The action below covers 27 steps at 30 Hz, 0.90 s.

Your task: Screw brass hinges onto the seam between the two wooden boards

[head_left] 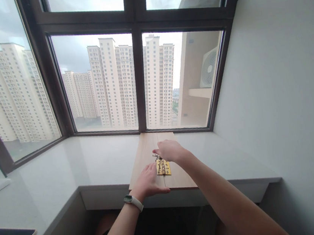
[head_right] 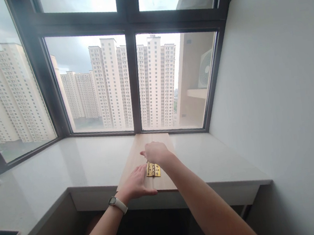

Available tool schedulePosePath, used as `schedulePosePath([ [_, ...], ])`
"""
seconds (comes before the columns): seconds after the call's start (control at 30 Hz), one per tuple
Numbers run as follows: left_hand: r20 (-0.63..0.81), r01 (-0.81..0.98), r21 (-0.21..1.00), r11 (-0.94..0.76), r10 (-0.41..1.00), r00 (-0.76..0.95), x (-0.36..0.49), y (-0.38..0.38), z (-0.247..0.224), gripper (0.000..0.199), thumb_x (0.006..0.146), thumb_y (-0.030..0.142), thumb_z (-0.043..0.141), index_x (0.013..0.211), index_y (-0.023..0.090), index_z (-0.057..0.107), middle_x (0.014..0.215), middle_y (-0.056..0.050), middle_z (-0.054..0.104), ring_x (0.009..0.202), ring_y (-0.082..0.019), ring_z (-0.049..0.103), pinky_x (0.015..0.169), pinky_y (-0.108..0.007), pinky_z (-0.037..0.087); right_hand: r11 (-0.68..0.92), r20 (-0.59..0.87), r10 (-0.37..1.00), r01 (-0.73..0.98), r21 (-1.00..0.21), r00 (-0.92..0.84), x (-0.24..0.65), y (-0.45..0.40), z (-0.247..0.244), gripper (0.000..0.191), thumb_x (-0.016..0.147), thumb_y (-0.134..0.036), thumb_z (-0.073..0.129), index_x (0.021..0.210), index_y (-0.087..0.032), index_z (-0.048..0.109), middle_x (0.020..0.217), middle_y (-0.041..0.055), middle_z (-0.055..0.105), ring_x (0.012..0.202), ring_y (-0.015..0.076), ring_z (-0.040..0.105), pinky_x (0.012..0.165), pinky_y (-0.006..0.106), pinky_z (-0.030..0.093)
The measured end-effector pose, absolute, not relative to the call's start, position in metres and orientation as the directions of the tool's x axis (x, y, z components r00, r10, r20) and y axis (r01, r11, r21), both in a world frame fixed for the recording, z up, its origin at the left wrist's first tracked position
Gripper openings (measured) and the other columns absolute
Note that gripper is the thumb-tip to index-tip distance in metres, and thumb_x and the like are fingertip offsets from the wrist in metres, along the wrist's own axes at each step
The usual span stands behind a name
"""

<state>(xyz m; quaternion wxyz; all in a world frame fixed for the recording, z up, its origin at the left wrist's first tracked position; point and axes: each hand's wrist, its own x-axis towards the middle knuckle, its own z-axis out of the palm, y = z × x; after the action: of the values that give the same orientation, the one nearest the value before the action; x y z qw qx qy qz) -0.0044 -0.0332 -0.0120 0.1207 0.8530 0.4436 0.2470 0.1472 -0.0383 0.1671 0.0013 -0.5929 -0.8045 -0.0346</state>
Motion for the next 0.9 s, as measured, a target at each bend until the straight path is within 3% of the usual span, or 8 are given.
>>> schedulePosePath([
  [0.23,0.325,0.691,0.425,-0.585,0.811,0.487,-0.0043,-0.0344,-0.0110,0.121,0.057,0.085,0.074,0.152,0.018,0.039,0.152,-0.017,0.048,0.140,-0.040,0.043,0.118,-0.049,0.035,0.363,0.019,0.930,0.926,0.100,-0.367,0.1511,-0.0393,0.1709,0.028,0.094,-0.037,0.060,0.114,-0.019,0.068,0.110,0.0136,0.075,0.100,0.0263,0.071,0.077,0.031,0.048],
  [0.37,0.316,0.689,0.432,-0.582,0.813,0.489,-0.0042,-0.0339,-0.0111,0.121,0.057,0.084,0.075,0.152,0.018,0.039,0.154,-0.018,0.046,0.142,-0.042,0.041,0.119,-0.050,0.034,0.358,0.032,0.932,0.932,0.055,-0.360,0.1509,-0.0412,0.1719,0.034,0.094,-0.044,0.063,0.115,-0.017,0.068,0.112,0.0156,0.074,0.102,0.0276,0.070,0.078,0.031,0.048],
  [0.5,0.304,0.692,0.439,-0.573,0.819,0.486,-0.0042,-0.0339,-0.0107,0.122,0.056,0.083,0.076,0.153,0.018,0.039,0.156,-0.018,0.045,0.143,-0.042,0.038,0.120,-0.050,0.032,0.293,0.046,0.955,0.956,0.018,-0.293,0.1483,-0.0404,0.1701,0.049,0.101,-0.058,0.047,0.113,-0.016,0.069,0.112,0.0185,0.074,0.104,0.0296,0.070,0.079,0.034,0.049],
  [0.77,0.304,0.688,0.444,-0.574,0.818,0.487,-0.0041,-0.0355,-0.0088,0.120,0.058,0.083,0.075,0.152,0.017,0.039,0.155,-0.018,0.045,0.142,-0.041,0.040,0.119,-0.049,0.034,0.381,0.009,0.924,0.921,0.074,-0.383,0.1521,-0.0388,0.1695,0.028,0.094,-0.034,0.061,0.118,-0.020,0.065,0.113,0.0136,0.073,0.100,0.0263,0.070,0.076,0.031,0.048],
  [0.9,0.307,0.692,0.435,-0.576,0.818,0.487,-0.0036,-0.0352,-0.0091,0.120,0.057,0.083,0.075,0.151,0.016,0.040,0.155,-0.019,0.045,0.142,-0.041,0.040,0.119,-0.049,0.033,0.376,0.021,0.926,0.925,0.056,-0.377,0.1528,-0.0387,0.1689,0.033,0.094,-0.042,0.063,0.118,-0.018,0.065,0.114,0.0146,0.073,0.103,0.0264,0.069,0.077,0.031,0.048],
])
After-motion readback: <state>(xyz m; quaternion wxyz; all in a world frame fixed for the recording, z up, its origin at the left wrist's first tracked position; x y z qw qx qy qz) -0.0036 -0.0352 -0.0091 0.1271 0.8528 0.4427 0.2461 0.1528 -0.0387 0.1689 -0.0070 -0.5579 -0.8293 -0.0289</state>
